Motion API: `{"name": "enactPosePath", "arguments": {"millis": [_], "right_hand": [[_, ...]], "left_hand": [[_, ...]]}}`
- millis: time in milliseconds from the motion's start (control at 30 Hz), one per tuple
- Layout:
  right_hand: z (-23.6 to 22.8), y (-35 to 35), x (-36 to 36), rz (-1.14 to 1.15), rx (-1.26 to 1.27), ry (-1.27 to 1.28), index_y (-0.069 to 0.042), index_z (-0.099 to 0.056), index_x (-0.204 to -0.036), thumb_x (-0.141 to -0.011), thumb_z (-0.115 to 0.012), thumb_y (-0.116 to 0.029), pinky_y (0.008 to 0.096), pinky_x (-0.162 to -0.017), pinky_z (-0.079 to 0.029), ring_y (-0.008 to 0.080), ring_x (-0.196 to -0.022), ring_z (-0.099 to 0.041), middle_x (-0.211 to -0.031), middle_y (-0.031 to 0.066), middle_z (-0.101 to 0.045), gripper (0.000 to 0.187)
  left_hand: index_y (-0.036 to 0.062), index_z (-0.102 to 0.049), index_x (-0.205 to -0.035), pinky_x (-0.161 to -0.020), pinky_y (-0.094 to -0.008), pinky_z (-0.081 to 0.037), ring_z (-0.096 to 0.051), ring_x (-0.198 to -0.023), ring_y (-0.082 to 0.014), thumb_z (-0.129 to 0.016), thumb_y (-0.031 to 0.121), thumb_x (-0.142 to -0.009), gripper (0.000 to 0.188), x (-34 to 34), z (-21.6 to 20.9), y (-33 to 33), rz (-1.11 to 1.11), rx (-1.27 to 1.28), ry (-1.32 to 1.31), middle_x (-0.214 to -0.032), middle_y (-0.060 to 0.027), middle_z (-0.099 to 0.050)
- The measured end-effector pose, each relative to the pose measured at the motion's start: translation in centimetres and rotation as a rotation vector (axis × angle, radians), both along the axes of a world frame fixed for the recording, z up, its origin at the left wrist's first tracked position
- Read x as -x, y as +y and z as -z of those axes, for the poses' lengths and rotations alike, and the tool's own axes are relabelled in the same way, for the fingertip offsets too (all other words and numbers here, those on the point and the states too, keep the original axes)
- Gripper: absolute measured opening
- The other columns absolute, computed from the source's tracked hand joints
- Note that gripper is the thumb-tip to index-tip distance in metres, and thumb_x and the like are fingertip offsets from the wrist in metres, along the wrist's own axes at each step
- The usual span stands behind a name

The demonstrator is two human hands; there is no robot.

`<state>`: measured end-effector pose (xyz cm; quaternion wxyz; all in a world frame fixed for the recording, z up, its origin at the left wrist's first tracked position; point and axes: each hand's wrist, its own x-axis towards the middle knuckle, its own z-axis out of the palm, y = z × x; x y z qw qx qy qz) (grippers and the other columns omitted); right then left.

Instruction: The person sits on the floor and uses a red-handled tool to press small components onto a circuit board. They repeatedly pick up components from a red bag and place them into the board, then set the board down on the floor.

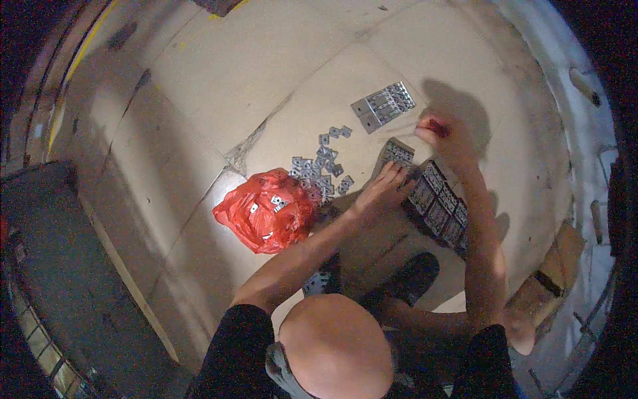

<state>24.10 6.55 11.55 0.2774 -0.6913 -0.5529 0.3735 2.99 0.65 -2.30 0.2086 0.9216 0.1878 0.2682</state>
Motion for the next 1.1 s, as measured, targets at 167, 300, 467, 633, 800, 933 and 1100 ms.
{"name": "enactPosePath", "arguments": {"millis": [167, 300, 467, 633, 800, 933, 1100], "right_hand": [[2.9, -3.5, 3.1, 0.174, 0.024, 0.004, -0.004, -0.074, -0.100, -0.095, -0.074, -0.024, 0.0308, -0.074, -0.053, 0.0130, -0.078, -0.066, -0.088, 0.0041, -0.074, 0.020], [6.3, -4.0, 8.7, 0.048, 0.120, 0.062, -0.001, -0.073, -0.110, -0.096, -0.072, -0.018, 0.0302, -0.077, -0.055, 0.0144, -0.085, -0.068, -0.094, 0.0067, -0.075, 0.022], [10.0, 0.1, 14.0, -0.090, -0.038, -0.426, -0.010, -0.056, -0.136, -0.087, -0.072, -0.004, 0.0459, -0.079, -0.058, 0.0390, -0.093, -0.070, -0.120, 0.0196, -0.059, 0.052], [12.5, 2.7, 14.6, -0.199, -0.001, -0.489, -0.008, -0.057, -0.129, -0.083, -0.071, 0.002, 0.0487, -0.082, -0.059, 0.0426, -0.097, -0.068, -0.121, 0.0196, -0.056, 0.049], [13.7, 3.1, 14.1, -0.284, -0.053, -0.494, -0.009, -0.059, -0.125, -0.082, -0.069, 0.005, 0.0491, -0.082, -0.058, 0.0424, -0.098, -0.068, -0.119, 0.0188, -0.057, 0.047], [13.3, 3.2, 14.4, -0.220, -0.175, -0.387, -0.005, -0.060, -0.122, -0.081, -0.068, 0.004, 0.0492, -0.083, -0.058, 0.0416, -0.097, -0.068, -0.118, 0.0196, -0.057, 0.042], [12.6, 4.0, 15.2, -0.407, -0.107, -0.520, -0.004, -0.062, -0.119, -0.080, -0.069, 0.003, 0.0493, -0.083, -0.057, 0.0428, -0.098, -0.068, -0.118, 0.0218, -0.059, 0.040]], "left_hand": [[-0.0002, -0.064, -0.124, -0.119, -0.0574, -0.037, -0.051, -0.134, -0.0433, -0.074, 0.009, -0.074, 0.052, 6.7, -1.6, -2.9, -0.132, 0.325, -0.185, -0.136, -0.0222, -0.056], [0.0012, -0.067, -0.116, -0.104, -0.0550, -0.050, -0.059, -0.122, -0.0407, -0.074, 0.003, -0.078, 0.039, 13.8, -4.2, -4.3, -0.399, 0.398, -0.076, -0.130, -0.0196, -0.062], [0.0032, -0.068, -0.115, -0.103, -0.0523, -0.047, -0.056, -0.124, -0.0390, -0.076, 0.000, -0.081, 0.035, 18.3, -6.0, -4.3, -0.707, 0.195, 0.045, -0.134, -0.0156, -0.061], [0.0047, -0.064, -0.122, -0.109, -0.0537, -0.041, -0.051, -0.129, -0.0396, -0.080, 0.005, -0.080, 0.045, 20.8, -5.4, -4.9, -0.876, 0.241, 0.051, -0.141, -0.0152, -0.059], [0.0009, -0.063, -0.123, -0.110, -0.0510, -0.042, -0.052, -0.128, -0.0401, -0.076, 0.008, -0.088, 0.038, 21.5, -4.9, -7.1, -1.001, 0.350, 0.048, -0.137, -0.0176, -0.059], [-0.0014, -0.064, -0.121, -0.109, -0.0489, -0.043, -0.054, -0.126, -0.0395, -0.074, 0.010, -0.092, 0.033, 22.4, -4.4, -7.8, -1.023, 0.398, 0.035, -0.135, -0.0178, -0.061], [-0.0020, -0.065, -0.121, -0.108, -0.0482, -0.044, -0.057, -0.122, -0.0383, -0.073, 0.012, -0.094, 0.032, 23.4, -3.5, -8.3, -1.052, 0.448, 0.013, -0.133, -0.0187, -0.062]]}}
